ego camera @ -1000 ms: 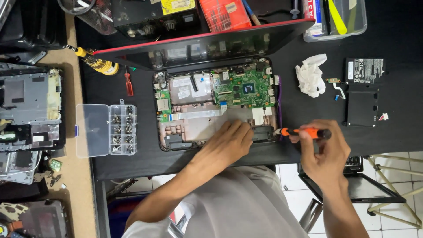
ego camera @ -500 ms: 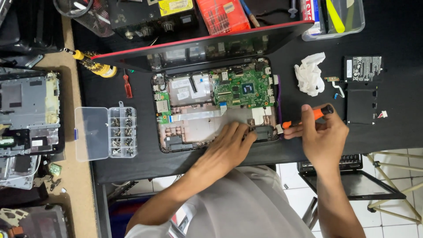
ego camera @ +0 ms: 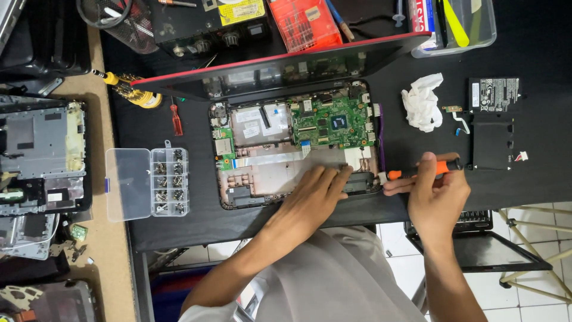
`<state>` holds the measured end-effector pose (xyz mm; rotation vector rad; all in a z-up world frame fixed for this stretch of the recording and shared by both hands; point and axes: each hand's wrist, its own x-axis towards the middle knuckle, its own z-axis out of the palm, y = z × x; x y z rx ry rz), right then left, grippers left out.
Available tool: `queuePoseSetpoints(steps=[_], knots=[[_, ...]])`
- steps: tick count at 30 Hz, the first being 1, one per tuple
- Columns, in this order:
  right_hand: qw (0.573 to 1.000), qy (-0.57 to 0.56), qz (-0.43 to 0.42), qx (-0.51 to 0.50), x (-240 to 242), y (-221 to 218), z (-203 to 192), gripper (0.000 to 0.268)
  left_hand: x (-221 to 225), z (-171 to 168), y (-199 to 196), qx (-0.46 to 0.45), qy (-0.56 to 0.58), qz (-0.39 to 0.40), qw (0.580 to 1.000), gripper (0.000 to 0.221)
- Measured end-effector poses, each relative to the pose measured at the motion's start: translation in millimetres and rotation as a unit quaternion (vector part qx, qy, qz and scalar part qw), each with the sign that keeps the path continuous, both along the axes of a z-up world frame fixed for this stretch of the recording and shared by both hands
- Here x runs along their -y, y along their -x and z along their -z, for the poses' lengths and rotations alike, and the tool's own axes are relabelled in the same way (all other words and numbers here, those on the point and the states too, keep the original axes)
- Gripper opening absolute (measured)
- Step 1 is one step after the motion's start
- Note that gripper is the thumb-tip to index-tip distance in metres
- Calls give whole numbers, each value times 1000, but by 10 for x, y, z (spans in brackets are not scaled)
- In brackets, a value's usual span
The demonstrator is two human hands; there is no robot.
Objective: The person is disassembling a laptop, removing a small internal component, cleaning it with a brush, and using a screwdriver to manage screws.
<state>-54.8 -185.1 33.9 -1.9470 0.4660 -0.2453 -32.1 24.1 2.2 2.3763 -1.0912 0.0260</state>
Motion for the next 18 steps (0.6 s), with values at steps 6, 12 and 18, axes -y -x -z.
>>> queuePoseSetpoints(steps=[6,12,18], knots=[[999,13,46,-7,-53,83,75,41,53,-35,-16,22,-79,-8,997,46],[998,49,35,29,-99,166,62,57,58,-114,14,116,-121,-27,986,34],[978,65,-10,199,-28,325,254,26,66,-58,-24,3,-55,-13,998,29]])
